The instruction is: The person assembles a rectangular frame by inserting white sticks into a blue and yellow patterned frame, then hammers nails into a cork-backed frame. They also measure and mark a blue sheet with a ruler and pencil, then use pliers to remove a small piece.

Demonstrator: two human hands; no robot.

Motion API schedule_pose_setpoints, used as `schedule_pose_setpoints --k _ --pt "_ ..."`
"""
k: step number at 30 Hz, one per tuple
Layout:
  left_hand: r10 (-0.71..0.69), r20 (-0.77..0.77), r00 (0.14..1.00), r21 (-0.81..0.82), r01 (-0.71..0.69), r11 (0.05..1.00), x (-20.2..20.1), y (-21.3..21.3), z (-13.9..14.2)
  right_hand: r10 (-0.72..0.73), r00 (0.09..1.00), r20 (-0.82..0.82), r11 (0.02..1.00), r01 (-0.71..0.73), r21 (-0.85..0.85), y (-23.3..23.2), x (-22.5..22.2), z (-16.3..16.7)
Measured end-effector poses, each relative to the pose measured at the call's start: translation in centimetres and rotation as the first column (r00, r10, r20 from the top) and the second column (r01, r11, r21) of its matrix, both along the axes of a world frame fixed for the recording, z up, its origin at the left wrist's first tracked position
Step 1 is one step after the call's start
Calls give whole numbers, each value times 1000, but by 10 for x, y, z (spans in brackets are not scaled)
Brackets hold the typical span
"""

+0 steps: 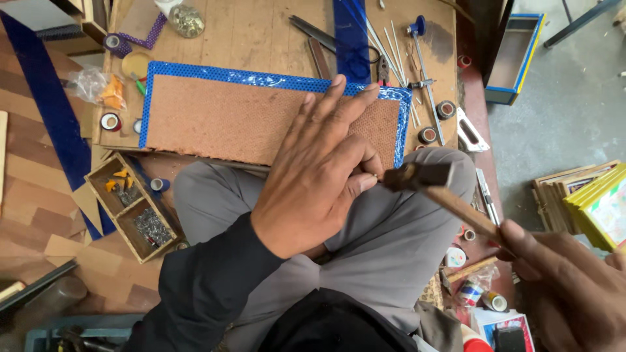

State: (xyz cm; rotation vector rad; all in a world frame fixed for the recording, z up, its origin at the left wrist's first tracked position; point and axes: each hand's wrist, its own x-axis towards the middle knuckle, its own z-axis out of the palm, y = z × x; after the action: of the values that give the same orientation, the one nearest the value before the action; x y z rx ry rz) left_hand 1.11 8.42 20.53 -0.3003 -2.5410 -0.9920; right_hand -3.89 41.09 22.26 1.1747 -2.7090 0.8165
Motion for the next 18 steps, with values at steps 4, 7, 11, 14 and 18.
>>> schedule_pose_setpoints --k 4,7,11,14,18 --pt "9 8 1000 -3 -9 1000 1 0 -1 49 996 73 929 -73 364 -10 -8 18" --pt "23 -7 1000 -3 -23 1000 -1 1 -4 -21 999 -35 998 23 65 -3 1 7" --pt "30 -20 999 18 -29 999 -1 1 -6 -32 999 13 990 30 138 8 2 -2" --pt "28 -41 999 35 -26 999 -1 1 -7 -31 999 30 988 26 154 8 -6 -5" --pt "37 -49 998 45 -35 998 0 2 -7 -35 999 -9 997 34 -75 2 -7 -10"
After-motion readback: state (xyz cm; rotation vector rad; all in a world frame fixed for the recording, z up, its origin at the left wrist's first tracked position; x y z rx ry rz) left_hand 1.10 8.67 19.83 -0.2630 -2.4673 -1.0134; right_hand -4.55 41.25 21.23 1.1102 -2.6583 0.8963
